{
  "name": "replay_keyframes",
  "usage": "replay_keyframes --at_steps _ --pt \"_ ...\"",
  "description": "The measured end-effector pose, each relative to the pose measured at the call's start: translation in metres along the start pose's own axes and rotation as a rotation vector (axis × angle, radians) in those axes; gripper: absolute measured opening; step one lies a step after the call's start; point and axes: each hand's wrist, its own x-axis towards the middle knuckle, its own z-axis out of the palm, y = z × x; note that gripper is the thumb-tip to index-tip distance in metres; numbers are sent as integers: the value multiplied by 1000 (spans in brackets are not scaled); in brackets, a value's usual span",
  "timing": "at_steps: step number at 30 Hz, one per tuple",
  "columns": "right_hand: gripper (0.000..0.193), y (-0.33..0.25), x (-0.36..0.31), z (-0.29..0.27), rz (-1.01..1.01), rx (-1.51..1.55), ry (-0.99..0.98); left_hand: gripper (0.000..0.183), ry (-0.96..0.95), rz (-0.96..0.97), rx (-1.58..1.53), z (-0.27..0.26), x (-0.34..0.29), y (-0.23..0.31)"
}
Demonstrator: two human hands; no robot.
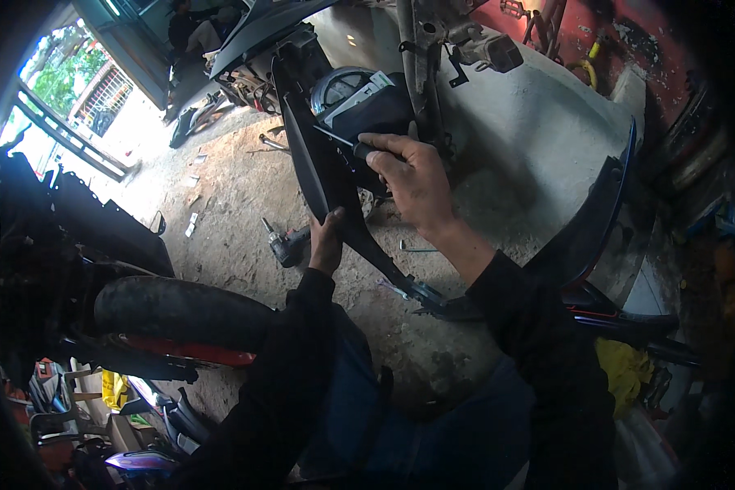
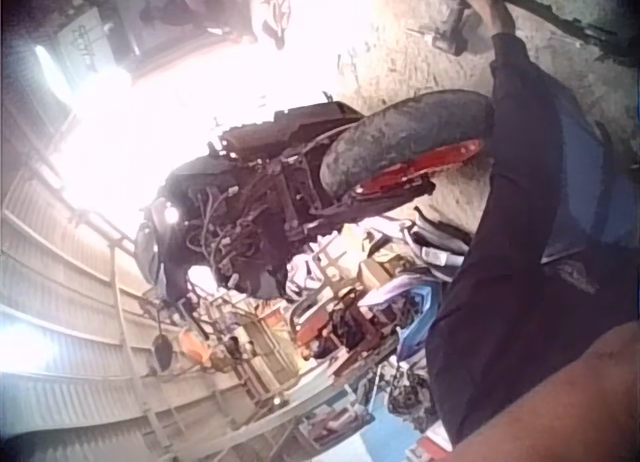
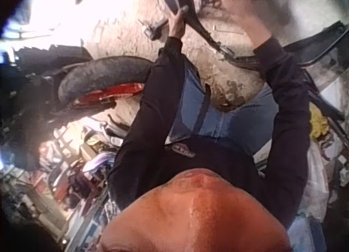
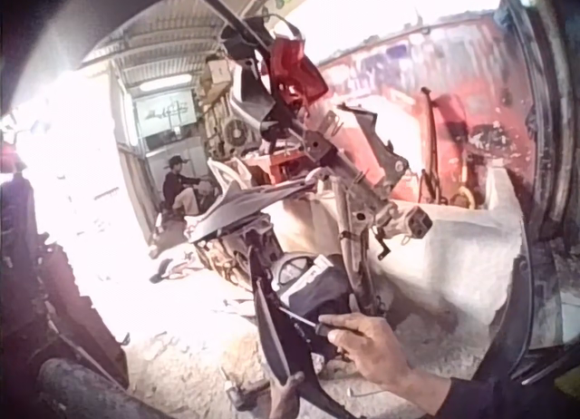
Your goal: The person removes screws and plastic fasteners from a blue motorcycle fairing component using a screwdriver and by hand while crouching in a garage workspace.
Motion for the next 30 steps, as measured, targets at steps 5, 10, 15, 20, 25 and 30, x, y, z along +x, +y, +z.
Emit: replay_keyframes --at_steps 5,10,15,20,25,30 --pt "31 -1 -1 0 46 63 22 70 4 -7 10 -1 -2 0" --pt "32 -2 -1 -1 25 22 1 71 21 5 7 2 -5 6" --pt "34 -7 0 -5 45 21 2 73 6 7 19 8 -4 10" --pt "16 -48 10 -10 483 110 -54 86 -41 61 220 5 -1 29" --pt "14 -71 18 -29 524 -29 -83 95 -83 279 372 23 27 67" --pt "17 -76 9 -26 557 49 -81 85 -62 357 663 54 56 133"
